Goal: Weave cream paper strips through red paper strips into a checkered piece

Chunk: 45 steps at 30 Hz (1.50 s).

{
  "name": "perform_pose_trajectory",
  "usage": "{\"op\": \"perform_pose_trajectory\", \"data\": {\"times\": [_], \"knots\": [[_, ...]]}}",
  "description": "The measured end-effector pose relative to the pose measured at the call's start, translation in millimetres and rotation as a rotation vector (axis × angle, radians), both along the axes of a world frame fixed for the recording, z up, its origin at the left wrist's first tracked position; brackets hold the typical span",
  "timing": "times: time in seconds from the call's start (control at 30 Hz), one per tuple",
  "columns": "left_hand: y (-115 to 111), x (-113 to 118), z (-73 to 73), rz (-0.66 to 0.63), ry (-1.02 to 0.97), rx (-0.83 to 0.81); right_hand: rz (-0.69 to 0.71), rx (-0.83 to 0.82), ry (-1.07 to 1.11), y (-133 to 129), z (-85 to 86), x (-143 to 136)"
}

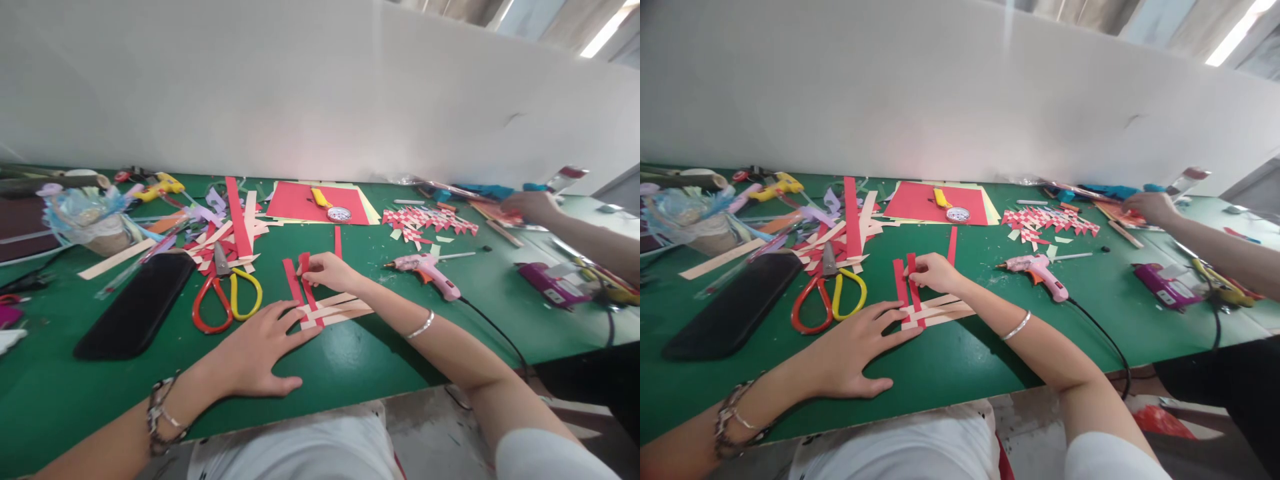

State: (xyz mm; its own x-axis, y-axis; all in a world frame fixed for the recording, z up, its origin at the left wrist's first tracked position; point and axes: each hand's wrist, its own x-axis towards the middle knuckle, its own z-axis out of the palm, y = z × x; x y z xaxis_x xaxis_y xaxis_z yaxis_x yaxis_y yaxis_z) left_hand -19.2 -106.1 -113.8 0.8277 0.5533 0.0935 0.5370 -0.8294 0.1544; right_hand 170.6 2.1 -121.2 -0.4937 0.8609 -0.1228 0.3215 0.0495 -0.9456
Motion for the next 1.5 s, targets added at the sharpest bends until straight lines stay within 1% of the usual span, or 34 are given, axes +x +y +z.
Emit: {"op": "perform_pose_trajectory", "data": {"times": [0.27,0.43,0.6,0.8,1.0,1.13,1.37,1.5], "knots": [[-1,7,-3.9,0.029,0.014,0.053,-0.03,0.007,-0.008,-7,7.2,-5],[-2,8,-5.6,0.037,-0.023,0.075,-0.033,-0.003,0.02,-5,1.7,-6],[-1,7,-4.9,0.034,-0.012,0.073,-0.038,-0.018,0.036,-3,-5.2,-8],[-1,9,-1.2,0.026,0.015,0.072,-0.049,0.011,0.034,-5,-2.5,-10],[-2,7,-3.1,0.036,0.028,0.054,-0.065,0.034,-0.009,-3,-3.3,-13],[-2,4,-1.9,0.015,0.064,0.072,-0.049,0.04,-0.038,-2,-4.2,-13],[0,-3,-0.1,-0.007,0.085,0.048,-0.008,0.115,-0.13,-1,-1.7,-14],[4,-5,0.0,-0.024,0.031,0.03,-0.006,0.232,-0.192,0,-0.4,-15]]}}
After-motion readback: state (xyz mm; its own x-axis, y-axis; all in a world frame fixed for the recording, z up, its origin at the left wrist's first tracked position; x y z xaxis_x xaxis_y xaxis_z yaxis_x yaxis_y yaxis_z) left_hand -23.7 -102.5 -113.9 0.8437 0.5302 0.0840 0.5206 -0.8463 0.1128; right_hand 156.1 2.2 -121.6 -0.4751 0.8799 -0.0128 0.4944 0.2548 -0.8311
